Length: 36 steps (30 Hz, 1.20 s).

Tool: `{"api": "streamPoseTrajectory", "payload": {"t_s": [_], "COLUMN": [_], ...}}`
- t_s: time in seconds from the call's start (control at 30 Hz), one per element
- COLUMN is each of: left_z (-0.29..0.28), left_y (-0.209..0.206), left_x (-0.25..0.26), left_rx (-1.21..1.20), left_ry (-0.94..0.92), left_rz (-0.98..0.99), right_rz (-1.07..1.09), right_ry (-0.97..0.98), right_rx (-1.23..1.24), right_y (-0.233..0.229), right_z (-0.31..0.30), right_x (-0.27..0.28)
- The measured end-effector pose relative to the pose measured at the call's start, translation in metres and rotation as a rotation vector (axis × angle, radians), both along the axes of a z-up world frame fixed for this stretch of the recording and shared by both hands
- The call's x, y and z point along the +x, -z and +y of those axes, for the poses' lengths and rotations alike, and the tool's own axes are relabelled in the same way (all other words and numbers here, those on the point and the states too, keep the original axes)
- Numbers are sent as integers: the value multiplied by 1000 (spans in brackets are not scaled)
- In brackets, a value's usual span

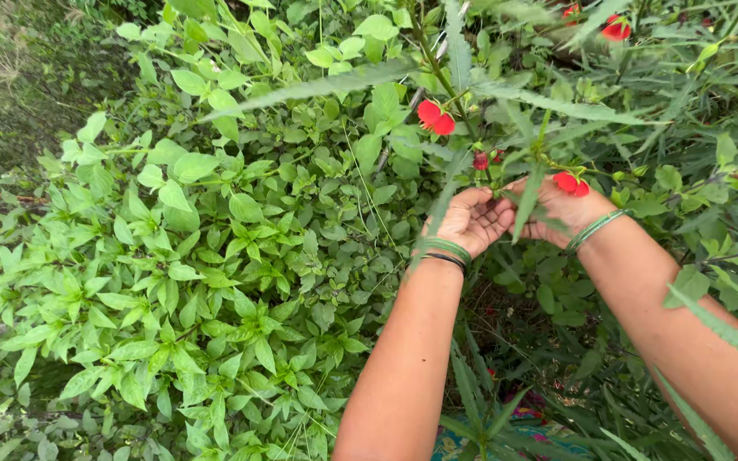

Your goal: The person picks red flowers and seeds from green plants by hand.

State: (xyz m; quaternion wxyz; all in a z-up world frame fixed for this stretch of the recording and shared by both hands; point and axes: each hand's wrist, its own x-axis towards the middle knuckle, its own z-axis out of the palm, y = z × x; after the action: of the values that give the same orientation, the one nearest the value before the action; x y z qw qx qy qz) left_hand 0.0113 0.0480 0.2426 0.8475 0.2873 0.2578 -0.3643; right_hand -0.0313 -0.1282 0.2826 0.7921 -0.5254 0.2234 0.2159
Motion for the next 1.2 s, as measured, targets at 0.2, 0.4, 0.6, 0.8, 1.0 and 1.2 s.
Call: {"api": "streamPoseTrajectory", "payload": {"t_s": [0.2,0.4,0.6,0.8,1.0,1.2], "left_z": [-13,-12,-18,-6,24,-5], "left_y": [50,20,7,0,-6,-36], "left_x": [16,9,-1,-5,12,15], "left_rx": [-1,-31,-352,91,1237,1039], "left_ry": [23,58,-46,189,37,3], "left_rz": [53,35,133,-147,-1089,-984], "right_rz": [-22,-9,38,-38,-87,-165], "right_ry": [-52,38,58,101,190,119], "right_rx": [-251,-19,-64,20,66,36], "right_y": [-3,-2,-2,26,24,-5], "right_z": [-1,4,7,-8,-21,0], "right_x": [-1,0,-2,7,40,58]}}
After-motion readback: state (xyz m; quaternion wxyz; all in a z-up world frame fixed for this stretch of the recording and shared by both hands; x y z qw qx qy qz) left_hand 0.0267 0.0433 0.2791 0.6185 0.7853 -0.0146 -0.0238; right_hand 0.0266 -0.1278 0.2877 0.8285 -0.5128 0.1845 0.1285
